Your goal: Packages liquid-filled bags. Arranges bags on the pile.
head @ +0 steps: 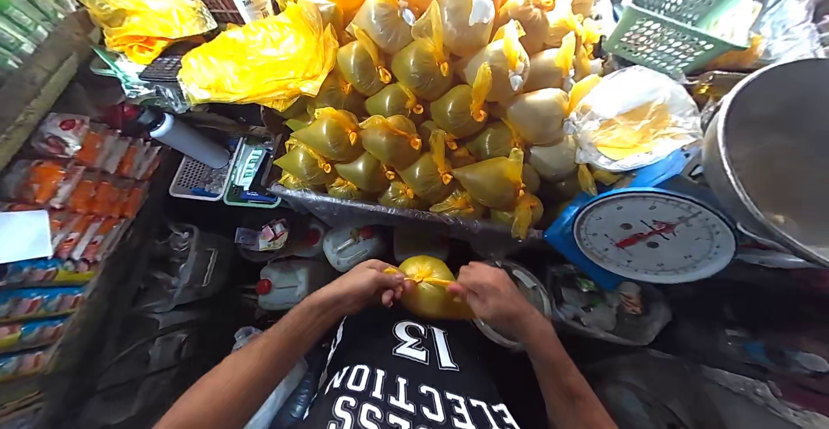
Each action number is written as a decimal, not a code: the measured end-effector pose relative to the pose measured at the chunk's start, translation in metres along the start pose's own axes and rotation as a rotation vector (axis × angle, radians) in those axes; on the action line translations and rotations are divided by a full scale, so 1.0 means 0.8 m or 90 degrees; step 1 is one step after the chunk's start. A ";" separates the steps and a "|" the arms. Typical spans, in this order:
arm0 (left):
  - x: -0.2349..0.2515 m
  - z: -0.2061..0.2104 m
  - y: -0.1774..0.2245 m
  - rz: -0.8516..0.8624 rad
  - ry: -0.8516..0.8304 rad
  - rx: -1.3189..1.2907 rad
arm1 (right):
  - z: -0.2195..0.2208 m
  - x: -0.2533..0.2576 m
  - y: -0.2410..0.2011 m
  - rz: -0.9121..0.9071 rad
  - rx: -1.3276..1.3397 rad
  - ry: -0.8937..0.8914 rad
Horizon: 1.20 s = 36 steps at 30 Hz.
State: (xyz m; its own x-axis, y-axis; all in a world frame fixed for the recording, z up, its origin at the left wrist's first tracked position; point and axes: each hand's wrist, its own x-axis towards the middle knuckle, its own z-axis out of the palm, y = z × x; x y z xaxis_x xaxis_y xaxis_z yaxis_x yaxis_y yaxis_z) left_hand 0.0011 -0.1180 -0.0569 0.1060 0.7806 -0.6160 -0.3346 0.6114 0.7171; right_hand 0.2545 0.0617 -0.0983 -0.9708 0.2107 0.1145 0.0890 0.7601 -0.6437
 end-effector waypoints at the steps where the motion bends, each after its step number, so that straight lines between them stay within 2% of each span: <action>1: -0.004 0.002 0.006 -0.018 0.026 -0.156 | 0.004 0.000 -0.018 0.013 0.043 -0.020; 2: -0.008 0.007 0.015 -0.012 0.032 -0.239 | 0.010 0.006 -0.038 0.001 0.076 -0.021; 3: -0.011 0.013 0.022 0.024 0.029 -0.224 | 0.014 0.017 -0.056 -0.021 0.097 -0.008; 4: -0.011 0.019 0.028 0.088 0.032 -0.111 | 0.013 0.034 -0.070 -0.038 0.110 0.018; 5: -0.010 0.023 0.033 0.166 0.062 0.073 | 0.008 0.054 -0.077 -0.043 0.126 0.063; 7: -0.009 0.026 0.051 0.279 0.183 0.498 | -0.014 0.094 -0.077 -0.035 0.152 0.137; 8: -0.008 0.024 0.059 0.315 0.237 0.637 | -0.025 0.110 -0.074 -0.027 0.171 0.147; 10: -0.002 0.015 0.075 0.354 0.281 0.737 | -0.031 0.130 -0.070 -0.007 0.248 0.149; 13: 0.002 -0.005 0.093 0.332 0.235 0.613 | -0.020 0.144 -0.068 0.048 0.328 0.140; 15: 0.004 -0.019 0.095 0.291 0.199 0.509 | -0.008 0.152 -0.066 0.090 0.267 0.149; 16: 0.004 -0.026 0.096 0.264 0.197 0.508 | 0.001 0.156 -0.063 0.106 0.234 0.159; 19: 0.011 -0.047 0.094 0.231 0.278 0.632 | 0.031 0.169 -0.055 0.140 0.232 0.202; 22: 0.031 -0.068 0.087 0.317 0.432 0.774 | 0.049 0.170 -0.064 0.109 0.280 0.290; 24: 0.041 -0.083 0.087 0.365 0.476 0.845 | 0.053 0.171 -0.074 0.044 0.295 0.361; 26: 0.040 -0.091 0.099 0.404 0.513 0.893 | 0.048 0.177 -0.085 0.003 0.284 0.374; 28: 0.035 -0.101 0.111 0.397 0.467 0.778 | 0.037 0.194 -0.091 -0.019 0.270 0.319; 30: 0.031 -0.110 0.114 0.376 0.317 0.456 | 0.032 0.221 -0.087 -0.036 0.294 0.276; 32: 0.028 -0.103 0.112 0.342 0.191 0.225 | 0.034 0.249 -0.070 -0.036 0.403 0.312; 34: 0.030 -0.099 0.113 0.341 0.168 0.190 | 0.037 0.273 -0.051 0.003 0.557 0.394; 36: 0.043 -0.099 0.109 0.379 0.206 0.219 | 0.035 0.281 -0.037 0.056 0.593 0.421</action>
State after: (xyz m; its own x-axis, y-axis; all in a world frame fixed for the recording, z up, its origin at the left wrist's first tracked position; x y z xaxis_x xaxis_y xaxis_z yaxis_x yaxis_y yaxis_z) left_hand -0.0989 -0.0482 -0.0411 -0.2991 0.9467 -0.1195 0.0674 0.1459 0.9870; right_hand 0.0272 0.0694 -0.0746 -0.6382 0.7318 0.2390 -0.3158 0.0342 -0.9482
